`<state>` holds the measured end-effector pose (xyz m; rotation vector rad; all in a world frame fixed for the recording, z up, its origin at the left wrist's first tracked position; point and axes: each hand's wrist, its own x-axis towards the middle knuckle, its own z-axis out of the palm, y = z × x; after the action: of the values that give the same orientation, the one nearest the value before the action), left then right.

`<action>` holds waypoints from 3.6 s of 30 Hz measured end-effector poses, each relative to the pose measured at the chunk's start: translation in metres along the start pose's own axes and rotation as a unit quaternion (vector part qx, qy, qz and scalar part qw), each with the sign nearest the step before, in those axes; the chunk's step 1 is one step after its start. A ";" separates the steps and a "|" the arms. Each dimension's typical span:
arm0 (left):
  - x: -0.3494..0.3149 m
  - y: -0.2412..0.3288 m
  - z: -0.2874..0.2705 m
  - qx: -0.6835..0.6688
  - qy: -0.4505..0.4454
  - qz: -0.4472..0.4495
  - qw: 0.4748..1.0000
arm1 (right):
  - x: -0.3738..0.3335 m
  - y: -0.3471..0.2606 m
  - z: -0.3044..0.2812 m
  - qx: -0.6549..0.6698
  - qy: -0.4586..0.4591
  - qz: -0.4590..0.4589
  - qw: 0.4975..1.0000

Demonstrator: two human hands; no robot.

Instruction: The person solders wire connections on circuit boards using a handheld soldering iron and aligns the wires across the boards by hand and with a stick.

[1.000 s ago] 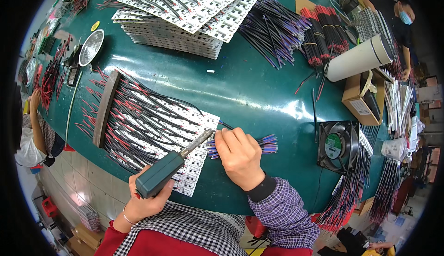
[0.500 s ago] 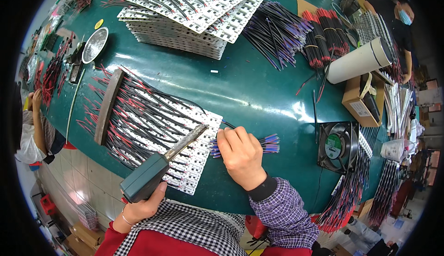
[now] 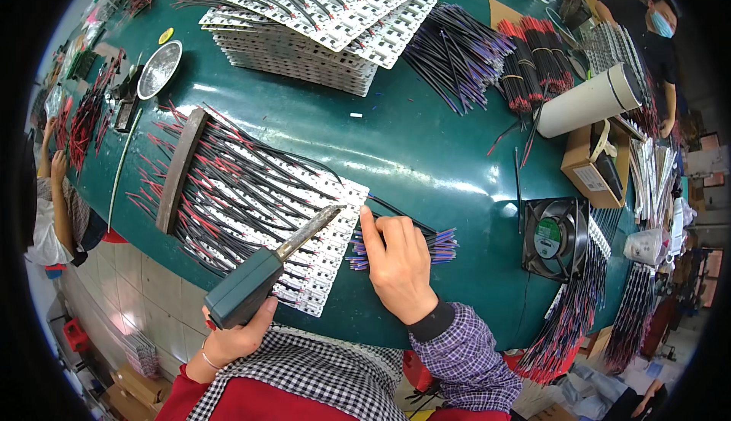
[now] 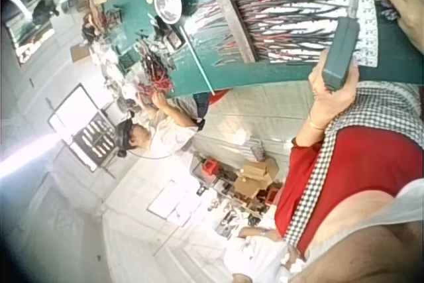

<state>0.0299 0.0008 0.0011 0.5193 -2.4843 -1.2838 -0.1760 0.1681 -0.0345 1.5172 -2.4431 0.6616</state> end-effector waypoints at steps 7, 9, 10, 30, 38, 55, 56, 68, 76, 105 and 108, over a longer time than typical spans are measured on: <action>0.001 0.000 0.001 0.013 -0.013 0.018 1.000 | 0.000 -0.001 0.000 0.022 0.018 -0.007 1.000; 0.003 0.001 0.001 0.002 -0.018 0.003 1.000 | 0.002 -0.001 0.002 0.011 0.021 -0.009 1.000; 0.003 0.000 0.002 0.005 -0.017 0.017 1.000 | 0.002 -0.001 0.003 -0.001 0.025 -0.011 1.000; 0.010 0.000 0.009 -0.064 -0.022 0.024 0.997 | 0.002 0.003 0.008 0.013 0.032 -0.037 0.999; 0.009 -0.001 0.009 -0.072 -0.034 0.007 0.997 | 0.003 0.002 0.008 0.005 0.033 -0.040 0.999; 0.004 -0.003 0.005 -0.015 -0.022 0.039 0.999 | 0.003 0.001 0.005 0.021 0.030 -0.034 0.999; 0.004 -0.003 0.005 -0.027 -0.018 0.040 0.999 | 0.004 0.001 0.005 0.022 0.031 -0.035 0.999; 0.009 0.001 0.009 -0.067 -0.037 -0.002 0.997 | 0.003 0.000 0.005 0.018 0.030 -0.030 0.999; 0.006 -0.002 0.008 -0.040 -0.030 0.024 0.998 | 0.003 0.001 0.007 0.018 0.034 -0.040 0.998; 0.013 0.011 0.002 -0.065 -0.050 -0.035 0.996 | 0.003 0.007 0.008 0.041 0.036 -0.047 0.997; 0.011 0.009 0.002 -0.057 -0.049 -0.019 0.997 | 0.003 0.004 0.007 0.045 0.035 -0.039 0.998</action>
<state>0.0179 0.0020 0.0080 0.4888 -2.4718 -1.4884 -0.1801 0.1641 -0.0409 1.5868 -2.3188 0.8060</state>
